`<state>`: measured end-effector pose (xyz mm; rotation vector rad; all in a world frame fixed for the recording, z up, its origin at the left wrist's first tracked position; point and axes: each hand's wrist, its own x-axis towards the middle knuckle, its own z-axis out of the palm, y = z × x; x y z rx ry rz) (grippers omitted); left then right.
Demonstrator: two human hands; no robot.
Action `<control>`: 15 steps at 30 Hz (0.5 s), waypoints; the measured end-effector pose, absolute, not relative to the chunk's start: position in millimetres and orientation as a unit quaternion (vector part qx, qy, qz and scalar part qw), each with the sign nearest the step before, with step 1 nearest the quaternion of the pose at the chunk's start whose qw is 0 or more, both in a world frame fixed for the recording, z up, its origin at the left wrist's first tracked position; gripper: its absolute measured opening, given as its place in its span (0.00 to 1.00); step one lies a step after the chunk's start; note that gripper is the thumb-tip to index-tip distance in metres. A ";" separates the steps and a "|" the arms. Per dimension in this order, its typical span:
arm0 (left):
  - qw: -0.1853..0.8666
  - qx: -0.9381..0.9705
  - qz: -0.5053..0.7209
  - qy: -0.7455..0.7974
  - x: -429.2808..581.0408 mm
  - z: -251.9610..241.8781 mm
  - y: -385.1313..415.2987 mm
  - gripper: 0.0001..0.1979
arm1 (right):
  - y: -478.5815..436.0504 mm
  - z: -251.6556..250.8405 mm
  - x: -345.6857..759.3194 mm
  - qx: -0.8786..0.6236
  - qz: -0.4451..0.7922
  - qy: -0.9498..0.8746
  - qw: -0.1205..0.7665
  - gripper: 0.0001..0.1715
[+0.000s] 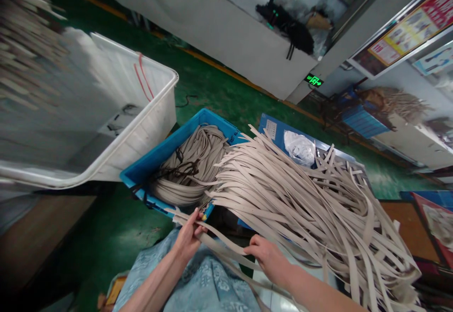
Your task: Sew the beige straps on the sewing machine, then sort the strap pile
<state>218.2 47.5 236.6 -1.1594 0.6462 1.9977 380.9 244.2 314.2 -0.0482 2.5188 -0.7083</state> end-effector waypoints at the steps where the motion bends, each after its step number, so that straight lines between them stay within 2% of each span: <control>1: 0.359 -0.450 0.777 0.253 219.1 236.4 46.4 0.17 | 248.1 317.2 386.7 -0.010 -0.258 0.926 0.275 0.26; 4: 0.347 -0.455 0.779 0.256 220.8 235.9 43.2 0.18 | 255.2 322.5 389.9 0.009 -0.224 0.912 0.342 0.24; 7: 0.351 -0.458 0.776 0.255 221.0 235.7 39.6 0.19 | 255.1 323.1 361.3 0.003 -0.182 0.878 0.443 0.16; 9: 0.367 -0.456 0.770 0.253 221.5 236.5 38.7 0.18 | 250.0 321.5 325.2 0.012 -0.198 0.866 0.460 0.12; 10: 0.377 -0.454 0.767 0.251 222.2 237.3 39.1 0.17 | 246.1 319.9 304.9 0.034 -0.214 0.878 0.426 0.12; 12: 0.397 -0.449 0.762 0.247 224.9 239.0 41.2 0.13 | 237.3 314.6 267.2 0.067 -0.183 0.940 0.281 0.14; 15: 0.409 -0.442 0.762 0.238 230.9 239.5 44.9 0.06 | 227.9 304.1 234.7 0.069 -0.151 0.960 0.225 0.14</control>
